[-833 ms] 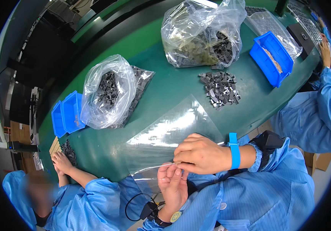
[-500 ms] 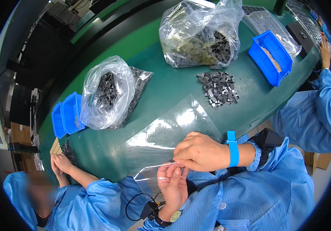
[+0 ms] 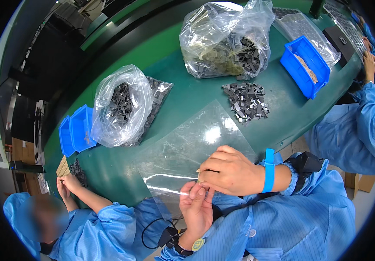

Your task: Assembling small components at a factory workstation.

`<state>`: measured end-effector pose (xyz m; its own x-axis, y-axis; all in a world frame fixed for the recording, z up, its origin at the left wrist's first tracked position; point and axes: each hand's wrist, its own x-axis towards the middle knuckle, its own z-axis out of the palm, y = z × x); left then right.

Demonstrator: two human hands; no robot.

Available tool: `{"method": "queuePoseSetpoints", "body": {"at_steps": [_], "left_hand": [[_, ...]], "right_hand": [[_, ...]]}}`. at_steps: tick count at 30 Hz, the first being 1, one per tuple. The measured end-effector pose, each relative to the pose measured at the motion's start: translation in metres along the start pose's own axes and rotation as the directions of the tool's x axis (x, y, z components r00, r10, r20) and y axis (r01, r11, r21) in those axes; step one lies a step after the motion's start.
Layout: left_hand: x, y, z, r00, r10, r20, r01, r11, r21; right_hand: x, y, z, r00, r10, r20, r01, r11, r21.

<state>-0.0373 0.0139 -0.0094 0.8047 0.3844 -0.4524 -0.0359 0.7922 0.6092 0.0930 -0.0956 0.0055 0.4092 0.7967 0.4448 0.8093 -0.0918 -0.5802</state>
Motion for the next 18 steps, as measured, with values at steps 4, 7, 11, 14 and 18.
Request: {"method": "queuePoseSetpoints", "body": {"at_steps": [4,7,11,14,18], "left_hand": [[-0.001,-0.001,0.0,1.0,0.003,0.017,-0.003,1.0,0.002],[-0.001,0.0,0.0,1.0,-0.017,0.008,0.017,1.0,-0.004],[0.0,0.001,-0.003,0.999,-0.042,-0.026,0.043,0.999,0.033],[-0.002,0.008,0.008,0.986,-0.155,-0.062,0.154,0.988,-0.015],[0.001,0.007,-0.02,0.915,-0.362,0.18,0.381,0.921,-0.082]], "right_hand": [[0.002,-0.001,-0.001,0.998,0.039,0.043,-0.038,0.999,-0.029],[0.004,0.001,-0.002,0.999,0.048,0.016,-0.047,0.998,-0.042],[0.002,0.008,-0.009,0.977,0.115,-0.182,-0.1,0.991,0.091],[-0.003,0.013,-0.016,0.983,0.143,-0.118,-0.134,0.988,0.082],[-0.01,0.02,-0.015,0.985,0.131,-0.112,-0.119,0.987,0.108]]}}
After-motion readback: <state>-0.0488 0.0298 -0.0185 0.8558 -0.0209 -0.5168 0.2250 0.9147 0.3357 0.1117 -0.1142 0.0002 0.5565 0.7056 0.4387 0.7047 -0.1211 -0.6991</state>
